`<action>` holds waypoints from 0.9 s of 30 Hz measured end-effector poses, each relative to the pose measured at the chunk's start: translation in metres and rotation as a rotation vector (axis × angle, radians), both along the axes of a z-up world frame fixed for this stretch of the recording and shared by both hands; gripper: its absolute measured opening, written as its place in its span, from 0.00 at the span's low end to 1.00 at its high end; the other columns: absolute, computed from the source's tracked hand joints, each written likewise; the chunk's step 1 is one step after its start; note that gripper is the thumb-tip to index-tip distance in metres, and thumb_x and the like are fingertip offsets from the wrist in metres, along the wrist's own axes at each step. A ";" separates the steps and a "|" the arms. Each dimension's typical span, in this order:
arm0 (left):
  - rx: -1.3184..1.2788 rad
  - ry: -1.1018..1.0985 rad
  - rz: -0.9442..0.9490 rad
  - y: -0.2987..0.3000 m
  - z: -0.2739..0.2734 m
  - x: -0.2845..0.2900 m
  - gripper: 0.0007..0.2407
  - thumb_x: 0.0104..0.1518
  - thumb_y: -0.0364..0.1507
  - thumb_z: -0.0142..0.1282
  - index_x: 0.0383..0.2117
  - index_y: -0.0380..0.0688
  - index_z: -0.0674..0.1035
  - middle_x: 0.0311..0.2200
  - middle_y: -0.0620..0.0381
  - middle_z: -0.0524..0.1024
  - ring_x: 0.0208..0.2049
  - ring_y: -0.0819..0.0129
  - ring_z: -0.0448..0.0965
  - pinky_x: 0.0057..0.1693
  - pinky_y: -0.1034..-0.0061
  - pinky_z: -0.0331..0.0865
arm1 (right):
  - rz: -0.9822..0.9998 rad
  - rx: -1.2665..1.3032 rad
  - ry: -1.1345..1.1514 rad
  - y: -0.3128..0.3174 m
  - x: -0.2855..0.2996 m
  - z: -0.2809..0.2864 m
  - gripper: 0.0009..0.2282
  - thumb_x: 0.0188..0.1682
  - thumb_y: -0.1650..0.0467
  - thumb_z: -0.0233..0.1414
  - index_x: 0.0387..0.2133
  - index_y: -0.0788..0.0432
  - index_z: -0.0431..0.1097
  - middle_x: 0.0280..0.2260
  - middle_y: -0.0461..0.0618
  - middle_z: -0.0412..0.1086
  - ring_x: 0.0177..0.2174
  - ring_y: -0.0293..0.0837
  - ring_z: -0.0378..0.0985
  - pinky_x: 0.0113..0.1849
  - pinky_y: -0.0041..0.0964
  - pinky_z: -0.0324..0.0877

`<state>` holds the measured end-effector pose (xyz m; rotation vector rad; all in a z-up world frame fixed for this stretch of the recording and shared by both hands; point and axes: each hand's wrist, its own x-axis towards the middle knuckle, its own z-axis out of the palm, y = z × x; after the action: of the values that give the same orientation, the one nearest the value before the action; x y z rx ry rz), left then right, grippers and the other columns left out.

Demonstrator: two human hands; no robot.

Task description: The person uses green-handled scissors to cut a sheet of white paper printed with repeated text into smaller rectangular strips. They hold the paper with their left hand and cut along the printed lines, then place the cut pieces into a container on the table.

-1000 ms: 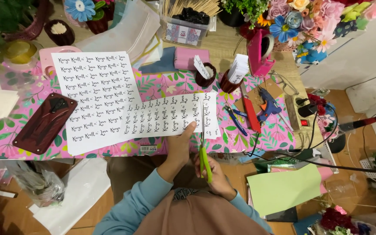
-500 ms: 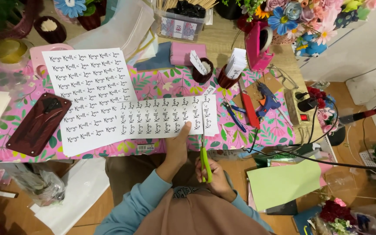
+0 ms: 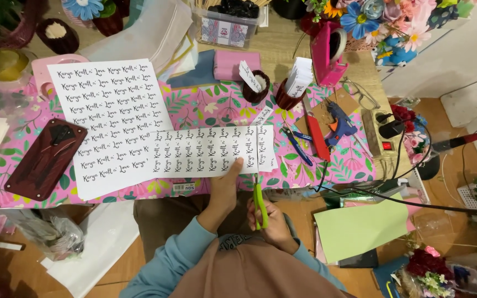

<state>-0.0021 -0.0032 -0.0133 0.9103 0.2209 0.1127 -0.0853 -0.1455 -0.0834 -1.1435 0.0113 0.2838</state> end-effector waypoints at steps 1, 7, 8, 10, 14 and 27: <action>0.001 0.001 -0.001 0.000 -0.001 0.000 0.27 0.55 0.27 0.61 0.64 0.42 0.67 0.64 0.51 0.69 0.65 0.60 0.69 0.71 0.65 0.61 | -0.001 0.001 0.001 0.000 0.000 -0.001 0.05 0.47 0.80 0.48 0.24 0.64 0.69 0.30 0.55 0.63 0.15 0.41 0.61 0.18 0.32 0.60; -0.023 0.067 -0.008 -0.003 0.003 -0.004 0.31 0.51 0.27 0.64 0.65 0.43 0.65 0.64 0.51 0.69 0.65 0.60 0.69 0.71 0.66 0.62 | 0.010 0.140 -0.062 -0.007 0.002 -0.008 0.16 0.53 0.61 0.56 0.35 0.65 0.69 0.39 0.55 0.64 0.25 0.41 0.66 0.23 0.30 0.63; -0.020 0.064 -0.028 -0.003 0.003 -0.005 0.30 0.52 0.27 0.64 0.65 0.43 0.66 0.64 0.52 0.69 0.65 0.60 0.69 0.71 0.66 0.62 | 0.003 0.157 -0.045 -0.008 0.003 -0.007 0.15 0.54 0.62 0.56 0.36 0.65 0.69 0.39 0.56 0.64 0.26 0.41 0.66 0.24 0.30 0.64; -0.015 0.061 -0.048 -0.002 0.002 -0.005 0.29 0.53 0.27 0.63 0.64 0.44 0.67 0.64 0.52 0.70 0.65 0.60 0.69 0.71 0.66 0.61 | -0.003 0.175 -0.028 -0.008 0.004 -0.006 0.15 0.54 0.63 0.56 0.36 0.65 0.69 0.40 0.56 0.64 0.27 0.42 0.67 0.25 0.31 0.64; 0.001 0.113 -0.049 -0.003 0.002 -0.005 0.29 0.52 0.27 0.63 0.64 0.43 0.68 0.63 0.51 0.71 0.64 0.60 0.70 0.70 0.66 0.63 | 0.001 0.189 -0.021 -0.005 0.003 -0.002 0.15 0.54 0.62 0.56 0.36 0.64 0.69 0.40 0.55 0.64 0.27 0.41 0.66 0.25 0.31 0.63; -0.009 0.037 -0.035 -0.005 -0.003 -0.004 0.29 0.54 0.26 0.62 0.65 0.42 0.66 0.65 0.51 0.68 0.65 0.60 0.69 0.71 0.66 0.61 | 0.009 0.148 0.002 -0.005 0.003 0.003 0.16 0.53 0.59 0.55 0.37 0.62 0.67 0.39 0.53 0.63 0.27 0.41 0.65 0.25 0.31 0.61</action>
<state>-0.0060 -0.0079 -0.0163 0.9073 0.2392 0.0625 -0.0823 -0.1507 -0.0807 -0.9962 -0.0128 0.2887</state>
